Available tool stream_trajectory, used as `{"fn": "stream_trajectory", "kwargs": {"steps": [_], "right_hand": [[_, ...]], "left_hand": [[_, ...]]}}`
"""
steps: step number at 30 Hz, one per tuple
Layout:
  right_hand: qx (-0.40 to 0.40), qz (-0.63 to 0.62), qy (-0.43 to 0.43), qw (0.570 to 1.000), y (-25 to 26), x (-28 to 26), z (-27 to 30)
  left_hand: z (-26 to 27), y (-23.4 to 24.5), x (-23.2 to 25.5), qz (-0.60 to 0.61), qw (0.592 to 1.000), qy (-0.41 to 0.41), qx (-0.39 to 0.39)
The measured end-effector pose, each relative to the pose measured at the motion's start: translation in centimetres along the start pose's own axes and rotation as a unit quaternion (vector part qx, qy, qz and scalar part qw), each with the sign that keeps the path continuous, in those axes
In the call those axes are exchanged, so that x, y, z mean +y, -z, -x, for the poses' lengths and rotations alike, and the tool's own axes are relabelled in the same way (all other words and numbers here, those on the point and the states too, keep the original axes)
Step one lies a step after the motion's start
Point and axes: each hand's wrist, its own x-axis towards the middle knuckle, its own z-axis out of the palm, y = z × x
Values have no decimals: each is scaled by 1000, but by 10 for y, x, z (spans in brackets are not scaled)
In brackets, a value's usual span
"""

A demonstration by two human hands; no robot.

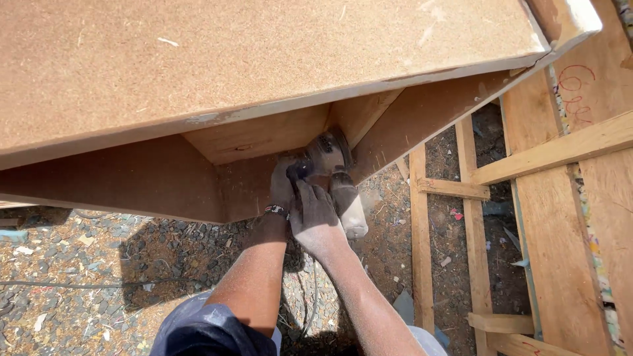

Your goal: The person uses an orbital sander to smooth the exterior and interior surfaces of a wooden drawer. They sand the drawer front, sides, and bottom, then flip the drawer to sand the inside surfaces and edges.

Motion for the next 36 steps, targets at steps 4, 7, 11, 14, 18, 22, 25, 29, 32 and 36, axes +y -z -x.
{"fn": "stream_trajectory", "kwargs": {"steps": [4, 7, 11, 14, 18, 22, 25, 29, 32, 36], "right_hand": [[16, -264, -49, 963, 69, -20, 7], [-60, -3, -141, 988, 114, -53, -6], [-77, -234, -145, 958, 87, -30, -3], [-39, -146, -77, 986, 49, -14, 3], [-69, -92, -64, 991, 70, -26, -12], [-329, -235, -212, 889, 221, -55, -64], [-107, -188, -106, 970, 125, -36, -22], [78, -191, -69, 976, 139, -49, -31], [98, -301, -99, 943, 209, -69, -37], [138, -299, -85, 940, 229, -72, -38]], "left_hand": [[-18, 7, 18, 87, 985, 146, -35], [-63, 33, -2, -242, 950, -154, -126], [-83, 48, 47, -302, 936, -121, -137], [-199, 65, -5, -334, 776, 381, -376], [-163, 81, -90, -714, 557, -421, -48], [-139, 69, -45, -682, 544, -485, -62], [-221, 81, -2, -626, 312, -699, -148], [-225, 50, 28, -599, 376, -689, -159], [-232, 30, 56, -548, 466, -674, -169], [-251, 21, 66, -456, 593, -637, -186]]}}
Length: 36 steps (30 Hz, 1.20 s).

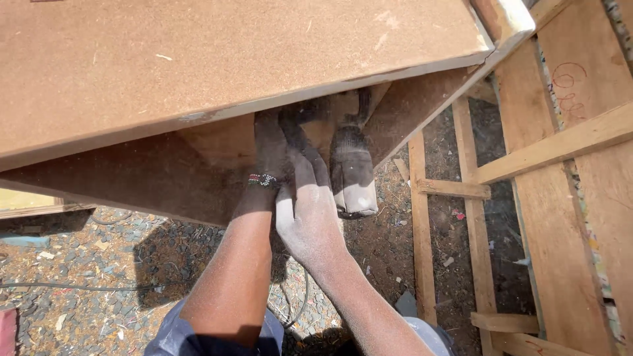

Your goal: The person uses an orbital sander to smooth the exterior and interior surfaces of a wooden drawer. They sand the drawer front, sides, and bottom, then flip the drawer to sand the inside surfaces and edges.

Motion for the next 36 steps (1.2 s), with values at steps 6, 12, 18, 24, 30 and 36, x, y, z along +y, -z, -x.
{"fn": "stream_trajectory", "kwargs": {"steps": [6, 12, 18, 24, 30, 36], "right_hand": [[-10, -84, -10, 996, 39, -31, -4], [-50, -123, -30, 991, 64, -41, -10], [-57, -121, -63, 989, 39, -10, -5], [-63, -124, -134, 981, -1, 32, 5], [-111, -121, -165, 973, -8, 38, 3], [-116, -136, -136, 974, 15, 4, -6]], "left_hand": [[-4, 1, -7, 181, 976, 106, 63], [-20, 1, -6, 359, 901, 217, 112], [-13, -16, 16, 522, 775, 324, 149], [31, -37, 32, 646, 611, 417, 188], [28, 63, 122, 679, 513, 502, 156], [-37, 92, 185, 652, 548, 515, 94]]}}
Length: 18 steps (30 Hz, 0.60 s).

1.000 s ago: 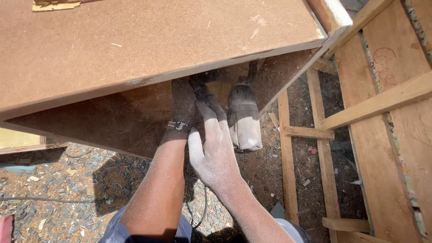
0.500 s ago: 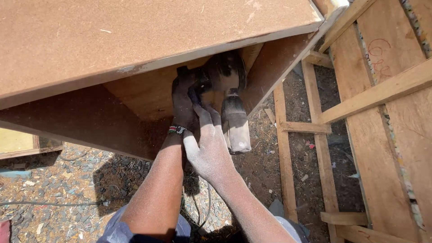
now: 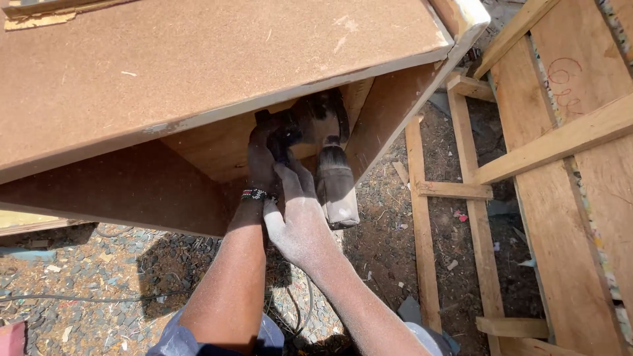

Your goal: The person uses an orbital sander to smooth the exterior and interior surfaces of a wooden drawer. They sand the drawer front, sides, and bottom, then flip the drawer to sand the inside surfaces and edges.

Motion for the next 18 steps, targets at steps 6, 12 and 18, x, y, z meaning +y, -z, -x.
{"fn": "stream_trajectory", "kwargs": {"steps": [6, 12, 18], "right_hand": [[-11, -1, 18, 1000, 16, -42, 7], [91, 34, 126, 987, 26, -48, 23], [276, 60, 66, 957, 56, -18, 39]], "left_hand": [[3, -20, 31, 20, 999, -11, -37], [14, -45, 44, 40, 996, -13, -77], [27, -42, 36, 57, 992, -6, -109]]}}
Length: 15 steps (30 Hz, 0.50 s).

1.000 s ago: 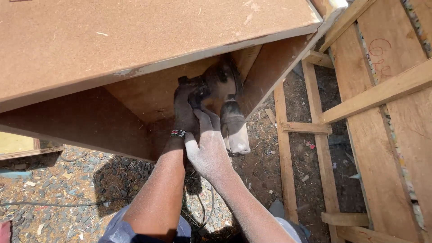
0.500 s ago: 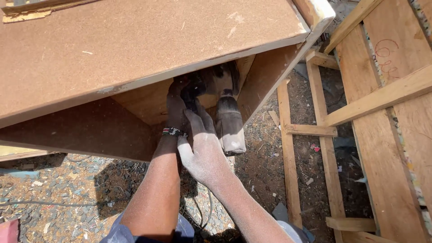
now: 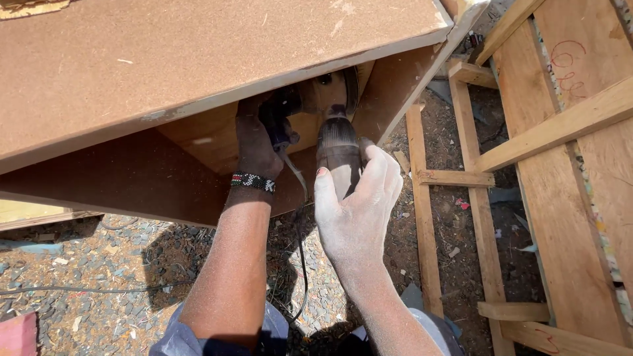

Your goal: The person uses an orbital sander to smooth the exterior and interior surfaces of a wooden drawer. They sand the drawer front, sides, and bottom, then flip the drawer to sand the inside surfaces and edges.

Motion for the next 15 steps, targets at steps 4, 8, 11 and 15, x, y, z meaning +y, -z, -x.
{"fn": "stream_trajectory", "kwargs": {"steps": [4, 8, 11, 15], "right_hand": [[-117, -180, -314, 925, -19, 95, 3], [-86, -332, -353, 870, -16, 107, -5], [-113, -339, -351, 865, -8, 106, -18], [-76, -397, -315, 859, -3, 91, -18]], "left_hand": [[-42, 50, 5, -8, 1000, 3, -13], [62, -113, 33, -197, 980, -32, 6], [67, -122, 20, -111, 990, -81, 33], [27, -77, 6, -35, 986, -154, 56]]}}
